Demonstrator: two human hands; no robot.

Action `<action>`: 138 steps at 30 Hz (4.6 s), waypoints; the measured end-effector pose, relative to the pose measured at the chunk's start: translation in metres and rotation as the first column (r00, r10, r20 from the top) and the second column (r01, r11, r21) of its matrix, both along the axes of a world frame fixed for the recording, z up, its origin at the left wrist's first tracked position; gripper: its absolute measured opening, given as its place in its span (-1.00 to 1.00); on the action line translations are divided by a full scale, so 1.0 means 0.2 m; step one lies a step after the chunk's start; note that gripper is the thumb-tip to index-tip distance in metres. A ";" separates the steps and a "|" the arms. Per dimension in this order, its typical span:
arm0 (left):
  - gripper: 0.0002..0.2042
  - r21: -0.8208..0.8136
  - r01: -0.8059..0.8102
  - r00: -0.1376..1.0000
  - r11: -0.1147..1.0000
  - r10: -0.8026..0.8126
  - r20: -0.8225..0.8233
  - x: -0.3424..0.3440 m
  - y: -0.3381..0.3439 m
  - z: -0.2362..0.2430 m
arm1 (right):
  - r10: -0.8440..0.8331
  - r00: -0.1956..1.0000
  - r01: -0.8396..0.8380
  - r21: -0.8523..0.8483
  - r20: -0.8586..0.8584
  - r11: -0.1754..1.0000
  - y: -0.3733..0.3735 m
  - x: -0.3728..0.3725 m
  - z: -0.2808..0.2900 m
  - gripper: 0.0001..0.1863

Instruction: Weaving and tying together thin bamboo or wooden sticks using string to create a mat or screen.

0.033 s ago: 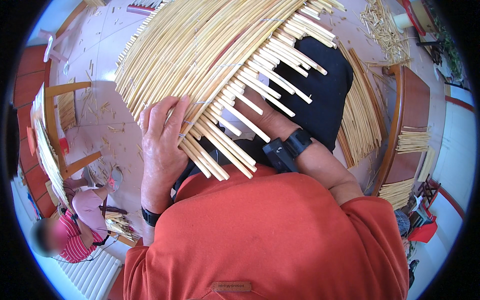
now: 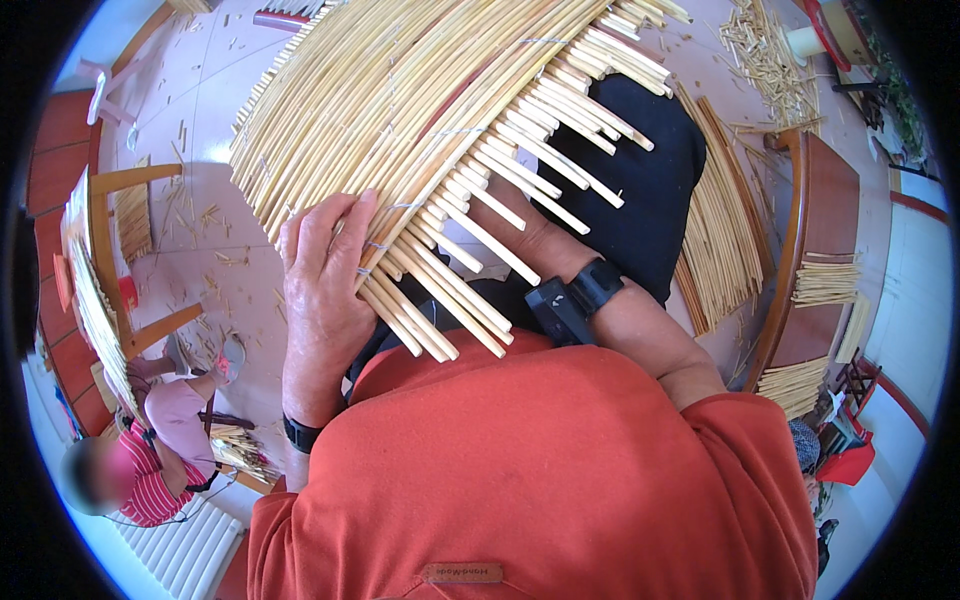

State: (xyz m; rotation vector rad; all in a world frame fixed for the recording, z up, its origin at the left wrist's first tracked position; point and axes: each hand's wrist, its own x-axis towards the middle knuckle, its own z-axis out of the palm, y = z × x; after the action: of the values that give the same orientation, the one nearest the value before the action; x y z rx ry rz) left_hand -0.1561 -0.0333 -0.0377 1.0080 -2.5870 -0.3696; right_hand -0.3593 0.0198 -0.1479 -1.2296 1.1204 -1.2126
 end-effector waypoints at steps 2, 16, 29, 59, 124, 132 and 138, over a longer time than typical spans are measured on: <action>-0.52 0.004 -0.005 1.000 1.000 0.005 0.002 0.00 0.00 0.00 | 0.003 1.000 -0.003 0.016 0.002 1.000 0.03 -0.01 0.03 -0.56; -0.52 0.061 -0.019 1.000 0.998 0.018 0.018 -0.02 -0.02 0.02 | -0.016 1.000 0.015 0.050 0.008 0.999 0.09 0.00 0.09 -0.53; -0.53 0.062 -0.013 1.000 0.998 0.014 -0.006 -0.02 -0.01 0.02 | -0.025 0.999 0.023 0.060 0.031 0.998 0.12 0.00 0.12 -0.51; -0.49 0.019 0.015 1.000 1.000 -0.014 -0.027 -0.03 -0.03 -0.02 | -0.173 0.925 0.113 0.190 0.338 0.975 0.07 0.03 0.23 -0.46; -0.27 0.637 0.739 0.495 -0.220 0.819 -0.291 0.18 0.06 -0.31 | -0.218 0.577 0.270 -0.069 -0.787 0.960 -0.20 -0.01 0.66 -0.85; -0.44 0.718 0.676 0.418 -0.166 0.889 -0.188 0.11 0.02 -0.36 | -0.112 0.644 0.230 0.052 -0.757 0.972 -0.23 -0.02 0.56 -0.86; -0.44 0.749 0.646 0.369 -0.146 0.919 -0.139 0.10 0.03 -0.40 | 0.017 0.616 0.080 0.085 -0.787 0.993 -0.26 -0.07 0.53 -0.89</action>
State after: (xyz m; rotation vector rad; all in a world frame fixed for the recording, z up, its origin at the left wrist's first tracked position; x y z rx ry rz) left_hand -0.1359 -0.0269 -0.1187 0.9334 -0.2524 -2.3150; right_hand -0.3730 -0.0328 -0.0409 -1.7260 1.8283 -0.5688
